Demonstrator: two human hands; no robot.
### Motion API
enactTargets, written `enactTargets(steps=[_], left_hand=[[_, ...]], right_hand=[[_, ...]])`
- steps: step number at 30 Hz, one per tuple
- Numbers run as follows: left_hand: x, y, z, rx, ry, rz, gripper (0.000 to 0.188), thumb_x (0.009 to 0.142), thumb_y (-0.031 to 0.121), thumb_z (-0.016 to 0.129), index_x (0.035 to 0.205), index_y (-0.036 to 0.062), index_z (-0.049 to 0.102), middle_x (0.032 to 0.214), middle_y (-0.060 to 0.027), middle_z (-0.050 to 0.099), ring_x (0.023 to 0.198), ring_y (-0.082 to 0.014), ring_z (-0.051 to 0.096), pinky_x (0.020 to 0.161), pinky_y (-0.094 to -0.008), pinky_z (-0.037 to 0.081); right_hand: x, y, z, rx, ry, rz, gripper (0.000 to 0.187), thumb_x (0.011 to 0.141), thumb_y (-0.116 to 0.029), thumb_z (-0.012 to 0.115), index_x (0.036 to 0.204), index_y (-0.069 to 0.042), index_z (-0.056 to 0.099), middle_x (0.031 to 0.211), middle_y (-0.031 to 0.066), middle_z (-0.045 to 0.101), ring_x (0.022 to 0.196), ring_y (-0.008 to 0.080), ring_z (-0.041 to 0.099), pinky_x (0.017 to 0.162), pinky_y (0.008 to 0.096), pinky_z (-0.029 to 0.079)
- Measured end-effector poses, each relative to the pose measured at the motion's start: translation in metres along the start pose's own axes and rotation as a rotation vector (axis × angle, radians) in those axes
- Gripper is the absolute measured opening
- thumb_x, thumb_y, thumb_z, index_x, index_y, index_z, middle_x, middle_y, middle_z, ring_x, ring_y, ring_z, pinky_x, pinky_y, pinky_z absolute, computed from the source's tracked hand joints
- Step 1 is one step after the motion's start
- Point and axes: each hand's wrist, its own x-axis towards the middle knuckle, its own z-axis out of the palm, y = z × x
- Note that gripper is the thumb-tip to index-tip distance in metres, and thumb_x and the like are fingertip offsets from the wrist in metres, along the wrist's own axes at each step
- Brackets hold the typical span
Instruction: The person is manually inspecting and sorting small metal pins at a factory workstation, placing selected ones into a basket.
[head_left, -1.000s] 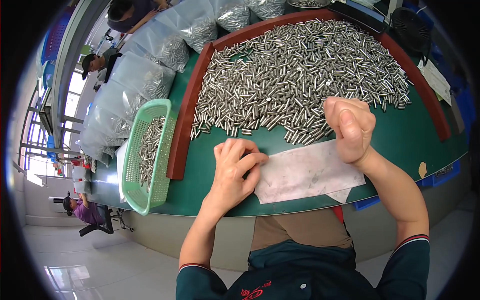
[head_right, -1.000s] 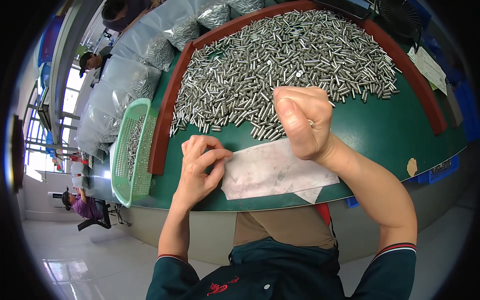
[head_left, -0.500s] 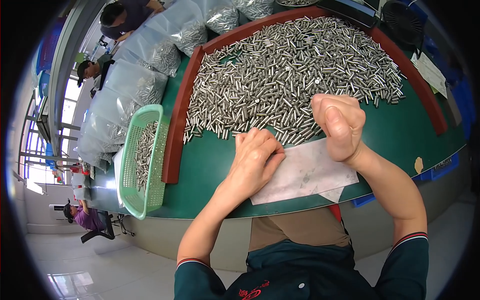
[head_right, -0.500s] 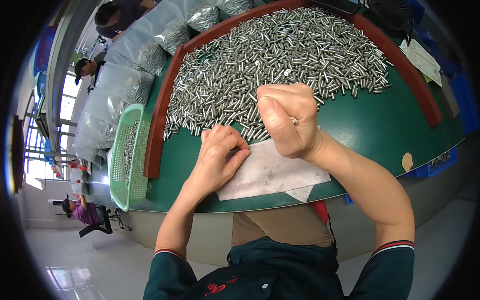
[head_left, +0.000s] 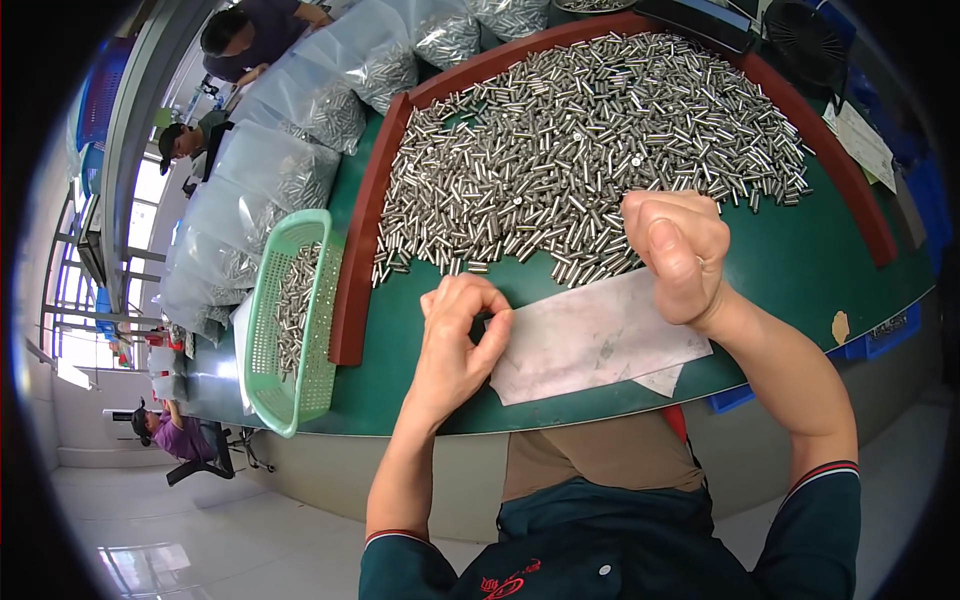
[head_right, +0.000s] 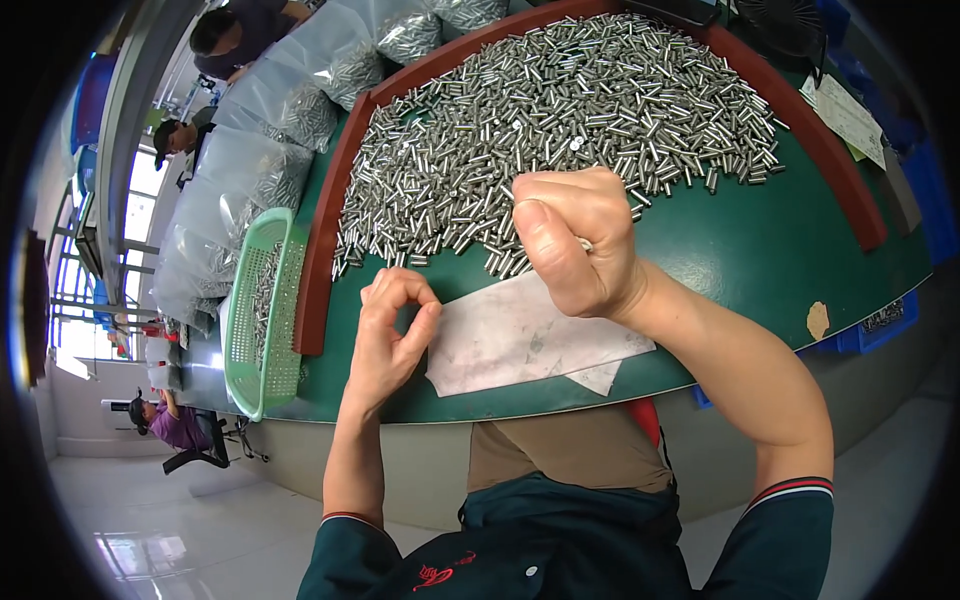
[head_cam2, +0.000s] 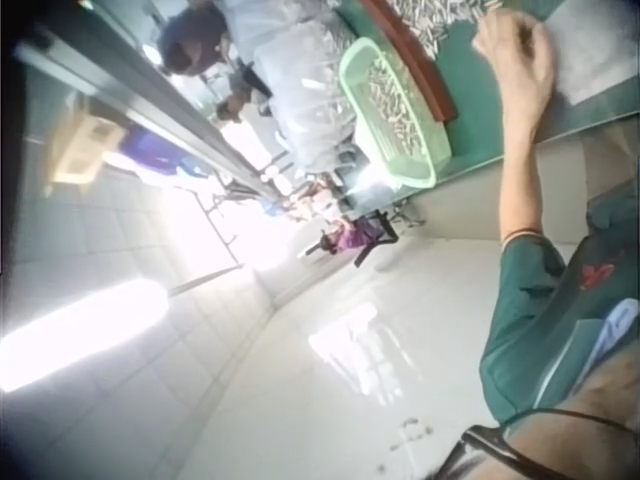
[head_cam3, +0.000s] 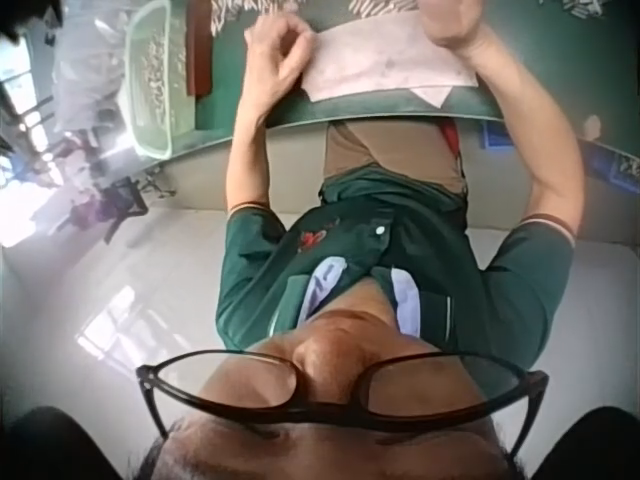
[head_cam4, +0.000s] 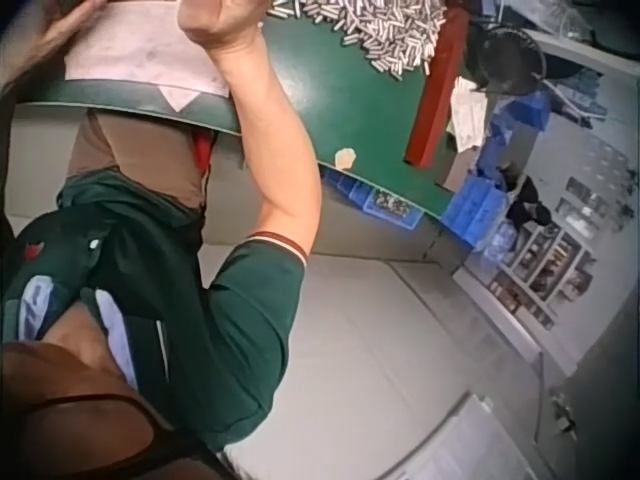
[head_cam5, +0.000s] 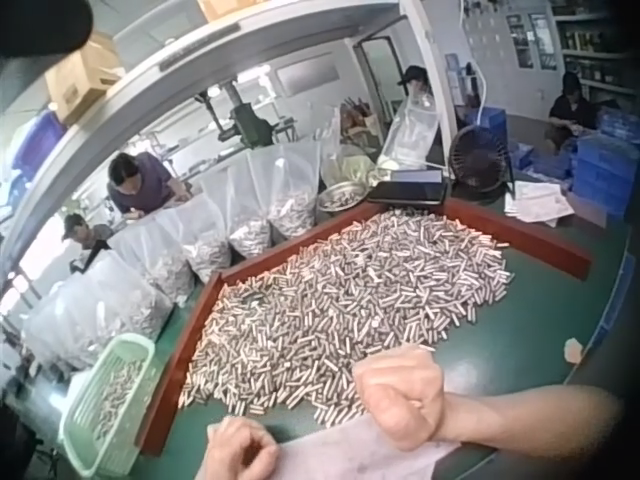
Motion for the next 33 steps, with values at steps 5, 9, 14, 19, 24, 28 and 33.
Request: enactTargets(steps=[5, 9, 14, 19, 24, 28, 33], left_hand=[[-0.063, -0.008, -0.034, -0.240, 0.192, -0.319, 0.010, 0.070, -0.004, 0.053, 0.070, 0.0027, 0.046, 0.072, -0.0047, 0.049, 0.070, -0.0177, 0.046, 0.070, -0.0279, 0.035], [-0.145, -0.003, -0.069, -0.278, 0.386, -0.591, 0.008, 0.073, -0.006, 0.051, 0.071, 0.0000, 0.047, 0.075, -0.0043, 0.049, 0.069, -0.0116, 0.045, 0.063, -0.0222, 0.038], [-0.251, -0.020, -0.087, 0.658, 0.218, -0.905, 0.013, 0.066, 0.001, 0.063, 0.073, 0.0004, 0.053, 0.078, -0.0106, 0.055, 0.077, -0.0235, 0.052, 0.077, -0.0340, 0.039], [-0.255, -0.015, -0.099, 0.646, 0.194, -1.053, 0.026, 0.067, 0.007, 0.066, 0.090, 0.0018, 0.054, 0.076, -0.0096, 0.057, 0.074, -0.0250, 0.054, 0.072, -0.0350, 0.040], [-0.130, -0.004, -0.070, 0.144, 0.439, -0.505, 0.023, 0.065, -0.005, 0.063, 0.086, -0.0001, 0.055, 0.073, -0.0099, 0.054, 0.066, -0.0208, 0.053, 0.061, -0.0284, 0.042], [-0.058, -0.022, -0.042, -0.071, 0.267, -0.212, 0.012, 0.066, -0.003, 0.063, 0.076, -0.0013, 0.056, 0.073, -0.0088, 0.055, 0.066, -0.0194, 0.054, 0.058, -0.0274, 0.042], [-0.024, -0.033, -0.015, -0.185, 0.119, -0.233, 0.010, 0.069, 0.001, 0.063, 0.077, -0.0016, 0.058, 0.071, -0.0072, 0.054, 0.064, -0.0156, 0.053, 0.057, -0.0256, 0.042]], right_hand=[[-0.001, 0.000, -0.003, -0.044, -0.053, -0.047, 0.025, 0.071, -0.005, 0.041, 0.050, -0.001, 0.029, 0.046, 0.0047, 0.029, 0.037, 0.0164, 0.028, 0.035, 0.0308, 0.019], [0.000, 0.000, 0.002, -0.019, -0.097, -0.068, 0.024, 0.071, -0.005, 0.040, 0.050, -0.001, 0.030, 0.046, 0.0049, 0.031, 0.038, 0.0147, 0.028, 0.036, 0.0296, 0.019], [-0.001, -0.001, 0.008, -0.014, -0.126, -0.085, 0.030, 0.078, -0.010, 0.037, 0.050, -0.003, 0.029, 0.045, 0.0039, 0.029, 0.038, 0.0131, 0.026, 0.036, 0.0272, 0.018], [-0.004, 0.003, 0.012, -0.058, -0.082, -0.051, 0.032, 0.080, -0.012, 0.035, 0.051, -0.003, 0.027, 0.046, 0.0033, 0.027, 0.040, 0.0138, 0.026, 0.042, 0.0291, 0.022], [-0.005, 0.011, 0.006, -0.072, -0.065, -0.081, 0.031, 0.079, -0.011, 0.035, 0.051, -0.003, 0.027, 0.046, 0.0042, 0.027, 0.040, 0.0134, 0.025, 0.040, 0.0288, 0.019], [0.000, 0.009, 0.009, -0.138, -0.116, -0.195, 0.032, 0.079, -0.011, 0.038, 0.049, -0.003, 0.028, 0.044, 0.0042, 0.029, 0.038, 0.0142, 0.027, 0.037, 0.0284, 0.018], [0.001, 0.009, 0.008, -0.171, -0.139, -0.237, 0.032, 0.078, -0.011, 0.039, 0.049, -0.004, 0.028, 0.044, 0.0037, 0.030, 0.037, 0.0149, 0.027, 0.036, 0.0285, 0.019]])
